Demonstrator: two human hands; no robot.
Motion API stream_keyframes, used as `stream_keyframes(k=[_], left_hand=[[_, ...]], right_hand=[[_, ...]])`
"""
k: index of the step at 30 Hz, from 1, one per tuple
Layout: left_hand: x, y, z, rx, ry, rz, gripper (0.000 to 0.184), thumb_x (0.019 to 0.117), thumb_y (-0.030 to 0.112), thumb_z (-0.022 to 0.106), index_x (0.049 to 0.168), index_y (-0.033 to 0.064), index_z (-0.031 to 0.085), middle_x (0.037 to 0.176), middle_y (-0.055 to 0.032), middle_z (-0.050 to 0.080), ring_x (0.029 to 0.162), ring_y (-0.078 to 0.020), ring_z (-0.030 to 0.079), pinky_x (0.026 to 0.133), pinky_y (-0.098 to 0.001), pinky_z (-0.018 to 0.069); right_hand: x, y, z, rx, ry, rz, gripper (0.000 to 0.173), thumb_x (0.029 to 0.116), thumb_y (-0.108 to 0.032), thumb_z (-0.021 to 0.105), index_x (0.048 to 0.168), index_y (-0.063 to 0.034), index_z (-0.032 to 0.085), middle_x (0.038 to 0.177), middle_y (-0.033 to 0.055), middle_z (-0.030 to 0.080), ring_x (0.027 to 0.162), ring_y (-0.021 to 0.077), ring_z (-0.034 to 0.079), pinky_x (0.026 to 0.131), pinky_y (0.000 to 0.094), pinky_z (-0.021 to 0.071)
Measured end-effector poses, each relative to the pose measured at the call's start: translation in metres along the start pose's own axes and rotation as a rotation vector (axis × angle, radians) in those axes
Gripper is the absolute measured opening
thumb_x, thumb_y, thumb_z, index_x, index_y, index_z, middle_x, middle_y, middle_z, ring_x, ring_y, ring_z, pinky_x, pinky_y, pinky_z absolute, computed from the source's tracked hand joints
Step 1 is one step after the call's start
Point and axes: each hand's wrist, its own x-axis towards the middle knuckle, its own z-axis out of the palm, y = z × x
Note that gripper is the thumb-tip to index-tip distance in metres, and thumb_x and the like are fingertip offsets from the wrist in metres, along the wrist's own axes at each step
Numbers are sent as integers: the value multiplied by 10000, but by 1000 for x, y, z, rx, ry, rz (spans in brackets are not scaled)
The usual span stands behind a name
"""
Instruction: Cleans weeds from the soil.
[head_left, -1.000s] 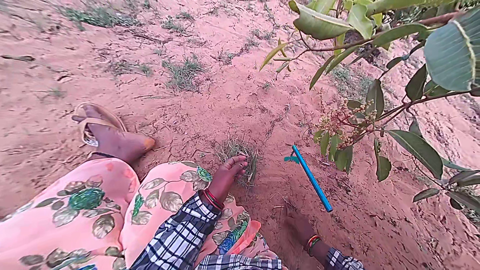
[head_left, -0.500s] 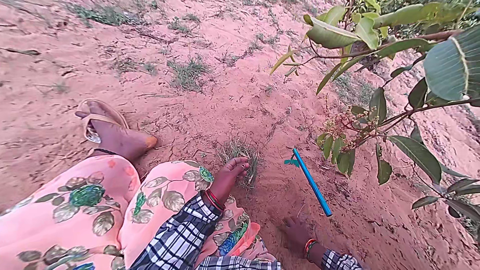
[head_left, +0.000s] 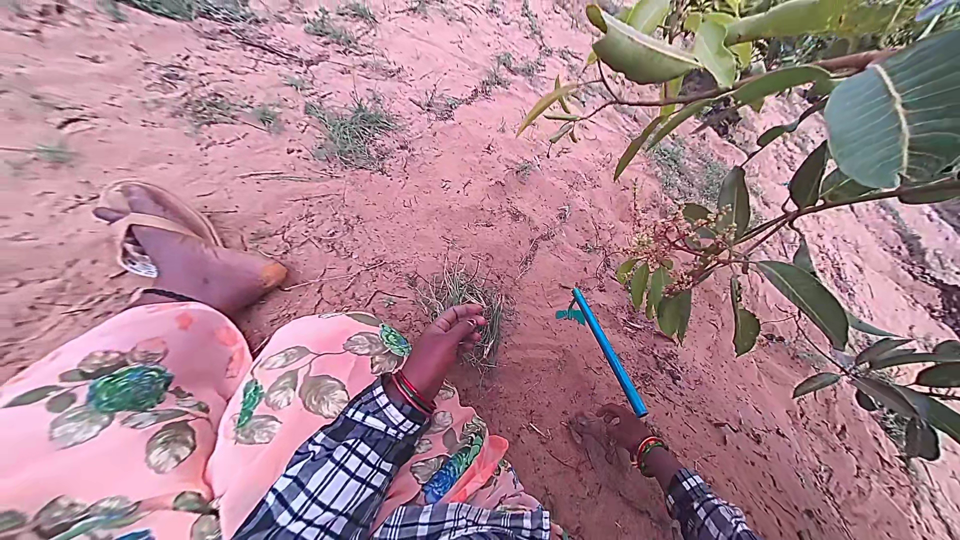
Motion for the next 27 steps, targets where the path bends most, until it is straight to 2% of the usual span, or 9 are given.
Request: stream_keyframes(k=[2,6,8,10,12,16,19,23,27], left_hand=[[-1,1,0,3,0,3,243,1068,92,521,1291,48,609,1046,-31,710,814,-81,664,709,-206,535],[1,-1,-1,7,7,1,245,1066,94,527,1290,49,617,1057,-32,713,826,-83,670,711,-212,540],[1,-1,-1,8,6,3,244,1067,93,522,1288,48,616,1057,-33,713,821,-83,668,709,-211,538],[1,-1,-1,4,7,-6,238,1071,94,518,1284,48,615,1053,-33,714,818,-86,669,706,-208,537],[1,0,0,7,13,-12,237,1073,93,515,1282,46,616,1046,-32,715,810,-82,668,700,-205,536],[2,-2,1,11,10,-12,243,1071,83,512,1291,43,606,1051,-37,712,798,-78,666,686,-195,532],[1,-1,-1,6,13,-3,245,1070,84,513,1291,44,611,1064,-39,713,813,-82,669,694,-204,534],[1,-2,-2,0,15,3,242,1071,88,516,1290,45,611,1048,-34,716,798,-82,667,692,-206,538],[2,-2,-1,24,0,8,246,1073,103,514,1297,62,607,1058,-23,710,812,-80,660,703,-212,531]], right_hand=[[1,-5,1,-323,29,75,582,903,14,675,1454,-134,558,1418,227,574,1252,427,593,1011,592,503],[-7,-4,23,-687,-25,172,879,887,-67,731,1632,-303,331,1691,240,213,1474,570,296,1017,739,446],[-4,3,38,-644,-2,127,786,921,-56,691,1617,-235,372,1634,319,279,1402,603,387,1018,711,476],[-3,3,45,-523,-13,72,679,916,-36,684,1547,-175,474,1488,313,478,1277,516,563,1023,621,514],[-10,-10,37,-385,-63,48,587,940,-52,676,1501,-115,513,1433,283,559,1312,439,573,1105,565,464],[-2,-18,19,-338,168,100,495,927,-48,644,1412,-138,605,1502,225,501,1318,410,559,1046,565,500],[15,-15,17,-333,250,153,568,1021,-376,609,1546,-198,485,1659,158,350,1418,404,491,1076,637,455],[13,-25,57,-361,108,104,807,925,-703,610,1581,-262,450,1664,214,302,1501,477,314,1150,652,364],[-27,-31,105,-569,-83,-115,759,857,-377,815,1541,-299,497,1638,198,348,1504,493,295,1037,747,421]])
